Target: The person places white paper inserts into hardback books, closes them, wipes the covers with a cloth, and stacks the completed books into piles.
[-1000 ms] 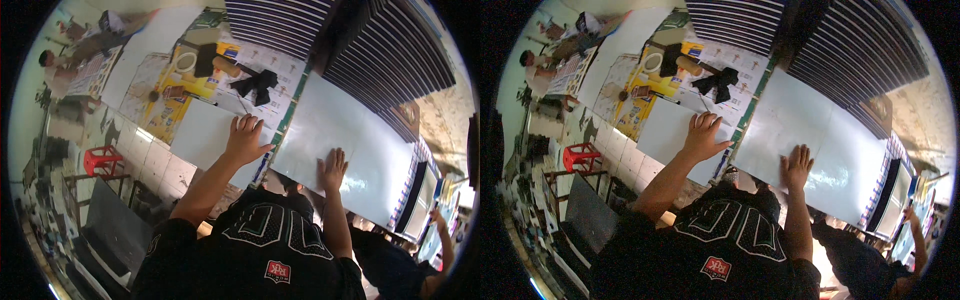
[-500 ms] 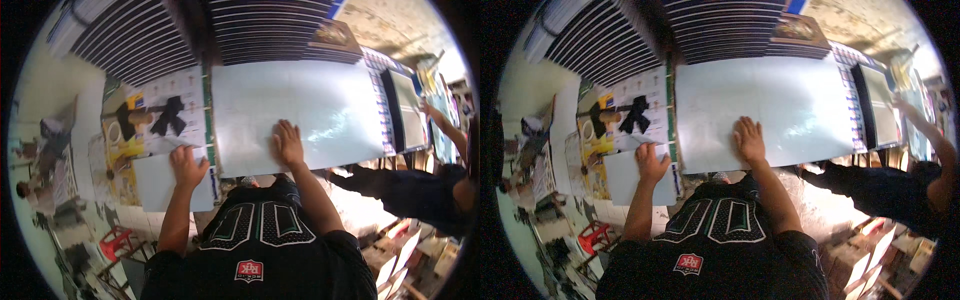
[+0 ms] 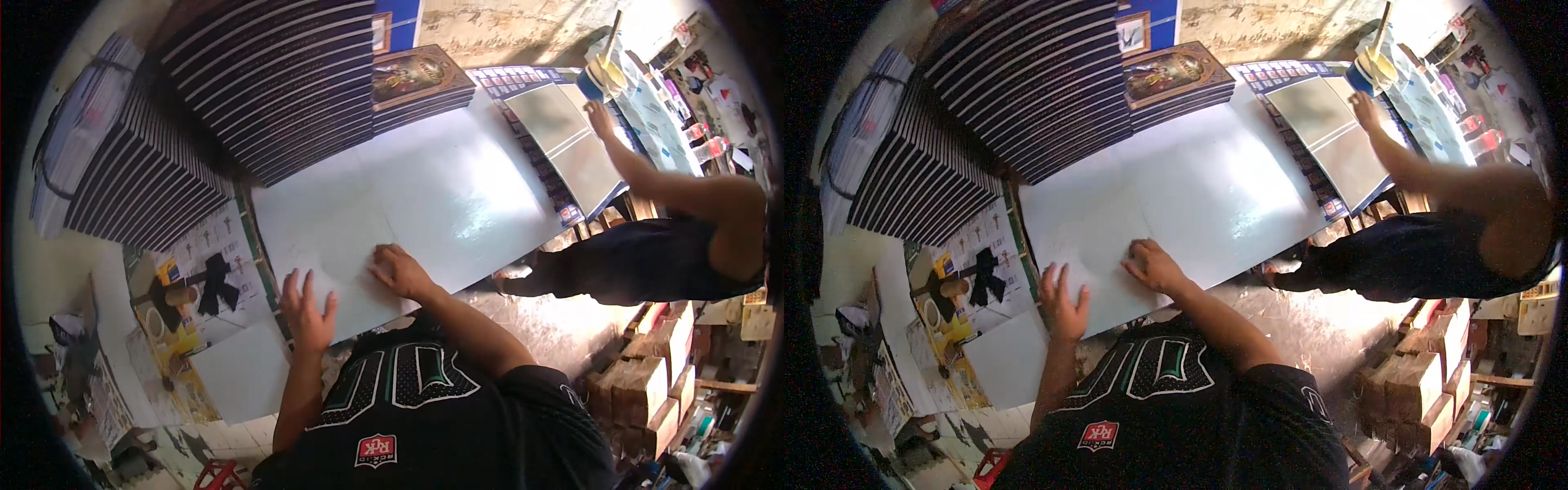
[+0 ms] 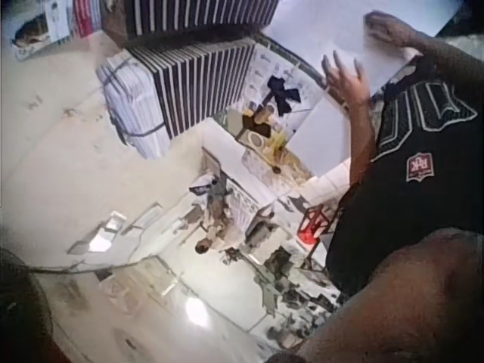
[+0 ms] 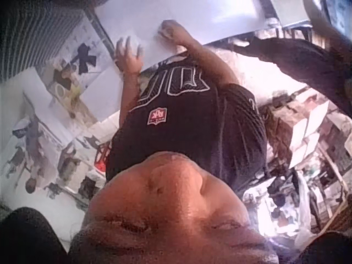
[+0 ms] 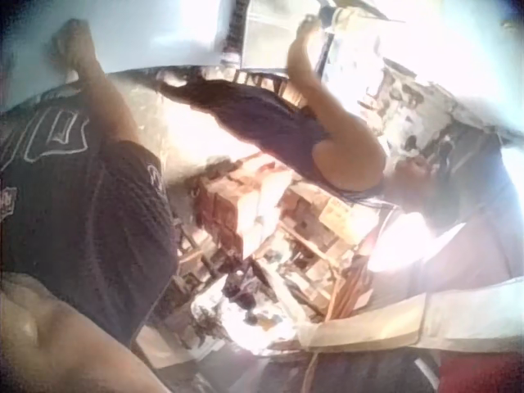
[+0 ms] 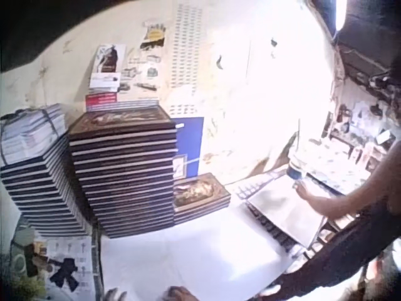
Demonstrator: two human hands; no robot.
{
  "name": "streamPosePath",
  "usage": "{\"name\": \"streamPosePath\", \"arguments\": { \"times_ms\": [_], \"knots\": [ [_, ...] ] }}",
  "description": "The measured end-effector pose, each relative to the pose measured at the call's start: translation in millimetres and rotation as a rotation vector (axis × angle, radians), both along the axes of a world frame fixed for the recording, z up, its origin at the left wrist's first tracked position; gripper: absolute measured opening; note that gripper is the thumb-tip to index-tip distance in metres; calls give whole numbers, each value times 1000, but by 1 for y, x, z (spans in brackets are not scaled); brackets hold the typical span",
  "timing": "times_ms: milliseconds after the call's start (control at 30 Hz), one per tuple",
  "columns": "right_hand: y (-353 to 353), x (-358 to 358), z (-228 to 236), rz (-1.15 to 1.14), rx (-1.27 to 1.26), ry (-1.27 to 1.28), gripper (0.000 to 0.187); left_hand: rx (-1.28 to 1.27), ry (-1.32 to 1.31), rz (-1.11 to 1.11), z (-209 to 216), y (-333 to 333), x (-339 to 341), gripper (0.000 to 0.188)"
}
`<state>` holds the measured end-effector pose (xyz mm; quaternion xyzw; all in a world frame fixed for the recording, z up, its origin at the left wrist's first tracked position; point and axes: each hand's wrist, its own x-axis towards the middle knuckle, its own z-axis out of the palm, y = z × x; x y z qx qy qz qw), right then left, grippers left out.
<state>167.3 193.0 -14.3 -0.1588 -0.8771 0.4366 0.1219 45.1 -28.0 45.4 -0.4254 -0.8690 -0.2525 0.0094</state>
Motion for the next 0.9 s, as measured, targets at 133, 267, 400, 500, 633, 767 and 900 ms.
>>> {"name": "streamPosePath", "arguments": {
  "times_ms": [133,267,400,500,633,767,900],
  "knots": [
    [23,28,38,-35,40,-128,32,-251,64,-6,-39,43,15,68],
    [42,82,52,-45,2,-252,31,-256,30,-10,-58,74,14,66],
    [51,139,50,-107,-200,-150,19,122,-295,-179,-60,142,17,59],
    [53,176,51,-126,-266,-197,18,316,-1226,-187,-65,216,27,62],
    [50,225,30,-227,-278,-233,21,392,-2153,-61,-68,328,30,93],
    [39,258,36,-496,-443,-340,19,635,-2325,-129,-64,368,6,94],
    [23,306,1,-585,-426,-362,14,615,-2138,-170,-76,367,-24,62]
  ]
}}
